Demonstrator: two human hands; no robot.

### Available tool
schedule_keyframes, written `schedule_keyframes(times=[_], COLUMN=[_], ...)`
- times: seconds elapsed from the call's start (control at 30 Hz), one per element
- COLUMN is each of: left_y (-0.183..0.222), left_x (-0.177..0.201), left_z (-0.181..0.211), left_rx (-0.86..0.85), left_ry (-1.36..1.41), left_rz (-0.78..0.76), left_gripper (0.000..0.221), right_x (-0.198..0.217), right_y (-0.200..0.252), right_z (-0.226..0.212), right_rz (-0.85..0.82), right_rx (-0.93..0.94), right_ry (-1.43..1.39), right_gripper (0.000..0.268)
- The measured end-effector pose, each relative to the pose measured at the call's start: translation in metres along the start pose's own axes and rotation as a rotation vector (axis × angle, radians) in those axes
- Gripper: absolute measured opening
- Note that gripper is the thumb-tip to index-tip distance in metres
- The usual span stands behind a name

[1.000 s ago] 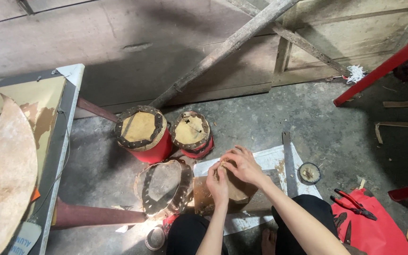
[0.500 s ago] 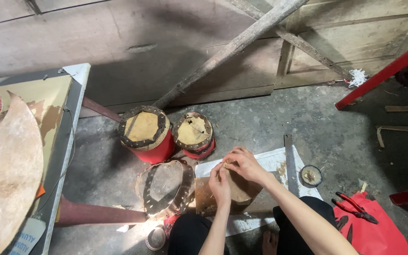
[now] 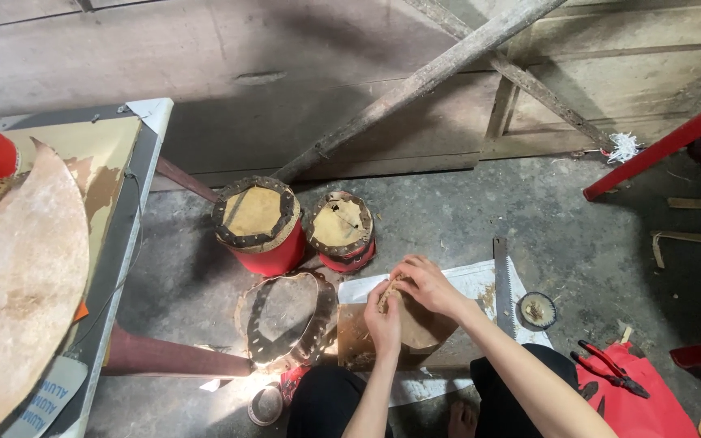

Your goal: Assembling small drums by hammering wooden tops onto red cylindrical frames and inspecting the fit.

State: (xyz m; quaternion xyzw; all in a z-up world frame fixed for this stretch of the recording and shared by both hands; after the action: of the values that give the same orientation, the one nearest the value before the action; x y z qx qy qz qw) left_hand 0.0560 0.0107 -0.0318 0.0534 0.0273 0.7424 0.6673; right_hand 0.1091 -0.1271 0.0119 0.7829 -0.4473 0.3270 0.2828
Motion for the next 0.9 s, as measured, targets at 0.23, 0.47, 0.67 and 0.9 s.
schedule_keyframes(times=[0.23, 0.47, 0.67, 0.9], left_y=[0.003, 0.009, 0.012, 0.011], left_x=[0.0, -0.001, -0.002, 0.0], left_z=[0.009, 0.022, 0.024, 0.031], left_rx=[0.003, -0.098, -0.175, -0.103], left_ry=[-0.001, -0.069, -0.131, -0.075], left_rz=[-0.001, 0.016, 0.032, -0.001], left_gripper=[0.028, 0.026, 0.027, 0.055], right_x=[0.01, 0.006, 0.006, 0.009], right_y=[0.005, 0.001, 0.002, 0.005], right_z=[-0.009, -0.003, -0.002, -0.009], right_rz=[-0.007, 0.012, -0.002, 0.035], right_rx=[-0.006, 0.0, 0.031, 0.069], right_ry=[-0.058, -0.022, -0.106, -0.148], right_gripper=[0.013, 0.016, 0.016, 0.013])
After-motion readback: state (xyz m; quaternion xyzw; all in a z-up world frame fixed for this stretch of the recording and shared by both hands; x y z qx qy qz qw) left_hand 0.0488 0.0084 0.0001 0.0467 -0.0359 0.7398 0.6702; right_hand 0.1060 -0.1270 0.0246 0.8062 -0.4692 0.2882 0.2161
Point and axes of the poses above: each hand's wrist, its own y-axis away from the middle knuckle, its own x-axis out of the back of the hand, z = x × y, the point moved 7 cm from there along -y, towards the middle knuckle, and after that the axes turned 11 degrees about -z, right-handed, at the moved point
